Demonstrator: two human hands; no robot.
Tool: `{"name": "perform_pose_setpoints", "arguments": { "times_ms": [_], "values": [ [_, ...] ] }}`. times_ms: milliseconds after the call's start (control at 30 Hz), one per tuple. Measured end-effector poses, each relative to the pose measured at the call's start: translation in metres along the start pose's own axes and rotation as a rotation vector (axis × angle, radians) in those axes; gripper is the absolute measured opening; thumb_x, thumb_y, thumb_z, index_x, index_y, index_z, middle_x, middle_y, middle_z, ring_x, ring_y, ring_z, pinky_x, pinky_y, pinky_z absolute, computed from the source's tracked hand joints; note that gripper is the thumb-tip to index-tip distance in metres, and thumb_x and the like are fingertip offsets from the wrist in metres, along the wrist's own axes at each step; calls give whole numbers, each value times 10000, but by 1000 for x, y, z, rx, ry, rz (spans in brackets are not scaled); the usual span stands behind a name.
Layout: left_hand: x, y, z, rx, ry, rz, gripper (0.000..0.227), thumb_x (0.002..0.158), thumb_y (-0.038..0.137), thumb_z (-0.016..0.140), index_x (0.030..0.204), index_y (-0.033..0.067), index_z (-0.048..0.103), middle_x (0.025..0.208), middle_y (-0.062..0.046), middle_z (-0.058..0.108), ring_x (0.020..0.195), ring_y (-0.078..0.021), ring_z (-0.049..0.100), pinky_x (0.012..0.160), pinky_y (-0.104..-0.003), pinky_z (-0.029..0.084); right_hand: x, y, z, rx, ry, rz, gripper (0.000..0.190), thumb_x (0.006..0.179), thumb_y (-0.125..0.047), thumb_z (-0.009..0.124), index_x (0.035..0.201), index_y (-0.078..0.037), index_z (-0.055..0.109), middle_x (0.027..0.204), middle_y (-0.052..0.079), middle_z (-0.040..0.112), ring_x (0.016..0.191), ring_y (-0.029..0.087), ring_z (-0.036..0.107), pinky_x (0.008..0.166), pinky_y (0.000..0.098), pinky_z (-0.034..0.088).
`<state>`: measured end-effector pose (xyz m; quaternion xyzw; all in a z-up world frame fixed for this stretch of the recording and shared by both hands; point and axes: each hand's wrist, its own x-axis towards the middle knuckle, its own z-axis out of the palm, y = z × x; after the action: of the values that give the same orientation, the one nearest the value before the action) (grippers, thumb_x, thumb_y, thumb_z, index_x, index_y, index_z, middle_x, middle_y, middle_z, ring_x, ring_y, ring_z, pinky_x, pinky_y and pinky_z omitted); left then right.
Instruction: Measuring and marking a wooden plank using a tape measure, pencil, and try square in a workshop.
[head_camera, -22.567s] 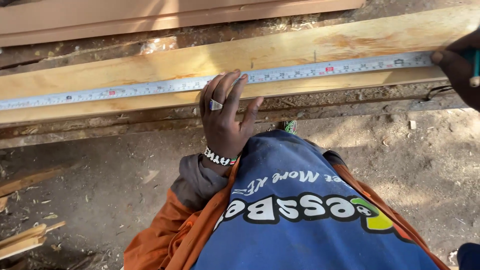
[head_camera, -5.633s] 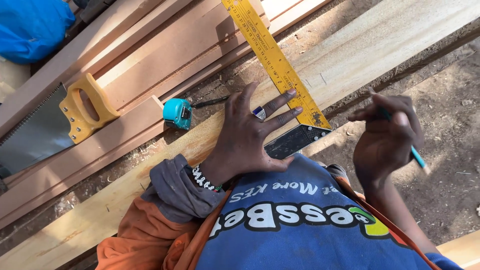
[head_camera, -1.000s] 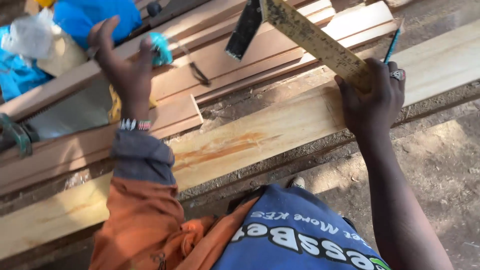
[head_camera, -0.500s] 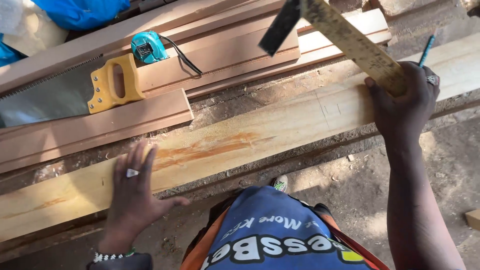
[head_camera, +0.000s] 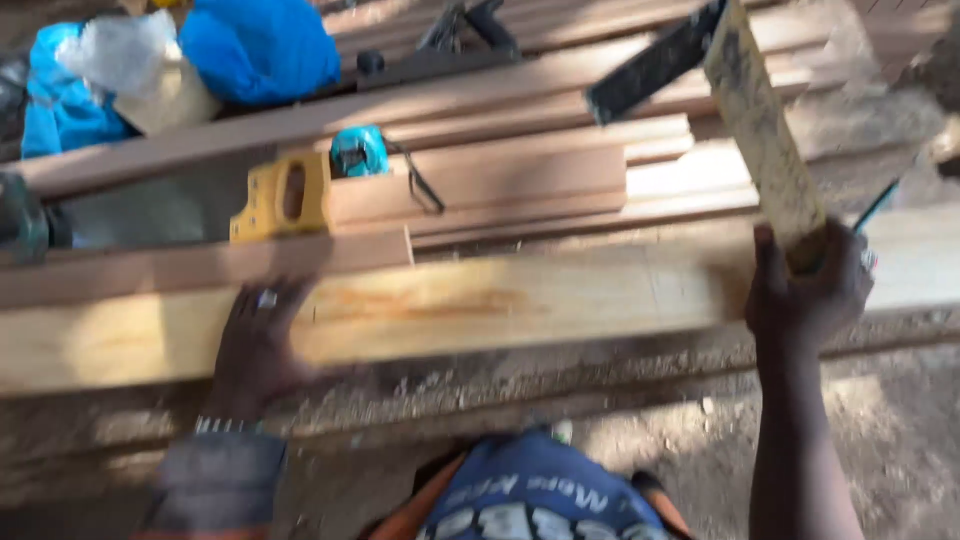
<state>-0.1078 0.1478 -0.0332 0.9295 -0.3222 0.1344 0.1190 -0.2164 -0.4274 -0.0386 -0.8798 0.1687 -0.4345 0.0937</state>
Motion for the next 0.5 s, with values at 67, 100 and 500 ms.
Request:
{"name": "perform_pose_setpoints", "arguments": {
  "times_ms": [67, 100, 500],
  "values": [
    [7, 1, -6, -26, -2, 35, 1210, 525, 785, 850, 1436, 37, 578, 1309, -191, 655, 1160, -422, 614, 1065, -530, 444, 7, 2, 6, -30, -5, -21, 447, 1051, -271, 944, 1206, 37, 660, 992, 174, 617, 844, 421, 594, 706, 535, 417],
    [11, 3, -7, -12, 37, 49, 1211, 508, 771, 868, 1426, 27, 606, 1287, -204, 666, 1174, -415, 612, 1091, -511, 448, 10, 7, 4, -51, -87, -107, 443, 1064, -323, 893, 1148, 23, 629, 1003, 188, 633, 900, 434, 608, 762, 520, 421],
    [29, 27, 8, -19, 53, 22, 1241, 482, 839, 874, 1354, -5, 613, 1194, -218, 662, 1052, -415, 612, 1003, -501, 456, 29, 68, 43, -174, -376, -305, 613, 1237, -541, 734, 988, -12, 550, 912, 210, 650, 899, 476, 617, 875, 514, 418]
  ]
}}
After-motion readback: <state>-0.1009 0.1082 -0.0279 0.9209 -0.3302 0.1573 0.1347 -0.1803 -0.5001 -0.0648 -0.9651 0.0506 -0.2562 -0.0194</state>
